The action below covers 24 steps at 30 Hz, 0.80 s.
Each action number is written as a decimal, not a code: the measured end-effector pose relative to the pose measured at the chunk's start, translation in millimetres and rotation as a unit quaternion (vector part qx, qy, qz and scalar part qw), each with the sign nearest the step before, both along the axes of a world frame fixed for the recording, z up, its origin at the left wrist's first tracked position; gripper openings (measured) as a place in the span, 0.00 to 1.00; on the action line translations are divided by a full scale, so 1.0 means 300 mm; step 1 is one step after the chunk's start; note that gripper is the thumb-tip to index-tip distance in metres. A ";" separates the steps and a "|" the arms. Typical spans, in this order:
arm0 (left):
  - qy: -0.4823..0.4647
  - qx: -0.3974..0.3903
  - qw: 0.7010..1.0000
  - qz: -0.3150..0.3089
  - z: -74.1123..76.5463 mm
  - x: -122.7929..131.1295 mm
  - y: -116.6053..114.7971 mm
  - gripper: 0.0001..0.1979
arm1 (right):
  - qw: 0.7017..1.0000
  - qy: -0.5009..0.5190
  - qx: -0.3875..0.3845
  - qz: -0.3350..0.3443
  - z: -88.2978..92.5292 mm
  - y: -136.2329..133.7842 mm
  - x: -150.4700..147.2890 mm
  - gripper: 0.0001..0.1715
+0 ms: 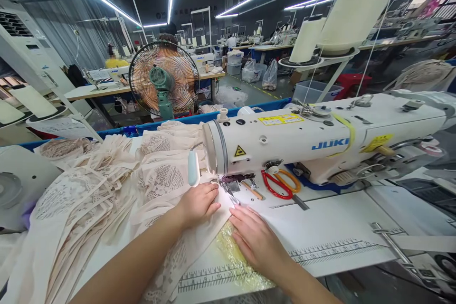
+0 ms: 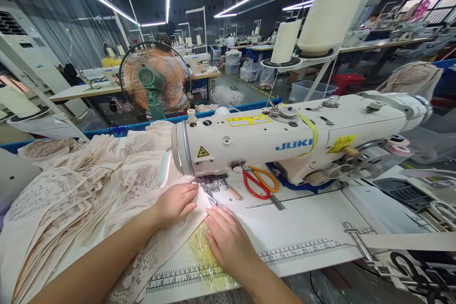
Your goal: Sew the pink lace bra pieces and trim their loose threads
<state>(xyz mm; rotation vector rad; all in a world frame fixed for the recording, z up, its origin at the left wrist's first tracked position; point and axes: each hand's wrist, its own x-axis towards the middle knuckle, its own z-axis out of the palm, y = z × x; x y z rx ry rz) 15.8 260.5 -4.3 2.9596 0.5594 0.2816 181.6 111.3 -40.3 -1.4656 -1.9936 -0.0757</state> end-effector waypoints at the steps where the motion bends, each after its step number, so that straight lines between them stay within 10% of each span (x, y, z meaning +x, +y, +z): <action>1: -0.001 -0.001 1.000 -0.001 0.000 0.000 0.001 0.22 | 1.000 0.000 -0.001 -0.001 0.002 0.000 0.000 0.16; 24: 0.020 0.008 1.000 0.007 0.039 0.039 0.001 0.17 | 0.999 -0.031 -0.007 -0.014 0.007 0.000 0.005 0.17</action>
